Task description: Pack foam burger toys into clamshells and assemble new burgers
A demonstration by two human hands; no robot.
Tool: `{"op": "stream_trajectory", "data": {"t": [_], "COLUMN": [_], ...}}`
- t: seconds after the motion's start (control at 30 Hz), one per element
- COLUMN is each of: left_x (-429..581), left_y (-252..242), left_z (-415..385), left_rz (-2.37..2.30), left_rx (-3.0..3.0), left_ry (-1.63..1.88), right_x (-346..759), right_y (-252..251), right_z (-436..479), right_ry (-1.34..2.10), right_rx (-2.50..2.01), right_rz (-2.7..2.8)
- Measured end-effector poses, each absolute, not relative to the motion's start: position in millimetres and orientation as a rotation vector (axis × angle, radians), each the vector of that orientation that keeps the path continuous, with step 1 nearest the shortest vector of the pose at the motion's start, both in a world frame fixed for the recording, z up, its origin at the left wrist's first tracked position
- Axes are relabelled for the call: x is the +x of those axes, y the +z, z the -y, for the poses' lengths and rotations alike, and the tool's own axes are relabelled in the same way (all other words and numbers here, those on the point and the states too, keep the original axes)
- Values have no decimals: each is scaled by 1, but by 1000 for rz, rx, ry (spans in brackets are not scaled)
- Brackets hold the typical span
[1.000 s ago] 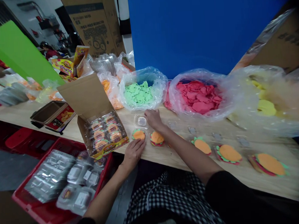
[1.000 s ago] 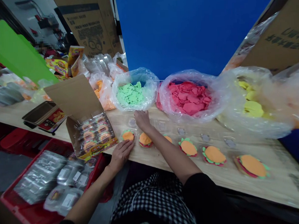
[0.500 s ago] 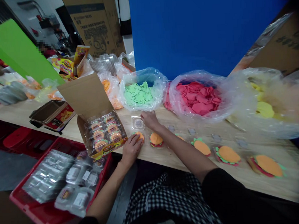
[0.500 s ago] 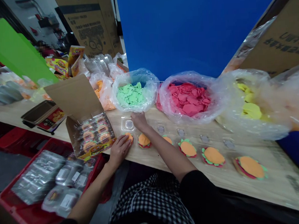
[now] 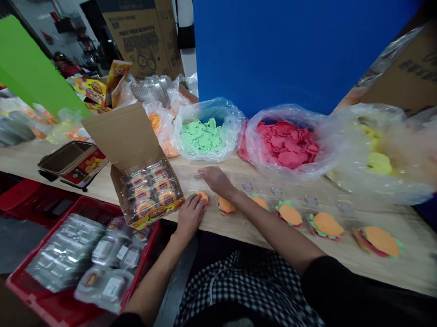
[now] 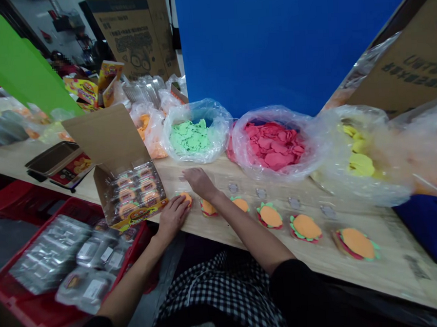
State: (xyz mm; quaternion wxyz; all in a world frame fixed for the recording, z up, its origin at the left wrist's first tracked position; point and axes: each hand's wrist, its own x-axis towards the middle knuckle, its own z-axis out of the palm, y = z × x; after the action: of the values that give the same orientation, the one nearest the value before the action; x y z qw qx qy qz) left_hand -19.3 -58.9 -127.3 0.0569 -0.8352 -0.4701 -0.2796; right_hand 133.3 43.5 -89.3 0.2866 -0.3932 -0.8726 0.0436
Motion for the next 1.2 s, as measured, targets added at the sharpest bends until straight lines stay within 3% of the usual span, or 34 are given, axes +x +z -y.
{"op": "stream_trajectory", "data": {"t": [0.37,0.6,0.8,1.07,1.2], "left_x": [-19,-20,-16,-32,-40], "left_y": [-130,-135,-133,-124,-115], "left_z": [64,66,81,107,107], "left_rz": [1385,1456,1722,2383,2618], "left_rx": [-2403,-2379,-2159,-2062,-2104], "left_ry": [-973,-1049,-1382,-2034,-2120], "right_x": [138,138,143,145,144], "right_y": [-89,-85,-90,-99,-109], "right_z": [-66,-32,9,54,70], "right_ry": [153,264,362,348,365], "right_rx": [-1184,-924,-612,-607,-582], "right_rz": [2262,2252,2264,2341,2363]}}
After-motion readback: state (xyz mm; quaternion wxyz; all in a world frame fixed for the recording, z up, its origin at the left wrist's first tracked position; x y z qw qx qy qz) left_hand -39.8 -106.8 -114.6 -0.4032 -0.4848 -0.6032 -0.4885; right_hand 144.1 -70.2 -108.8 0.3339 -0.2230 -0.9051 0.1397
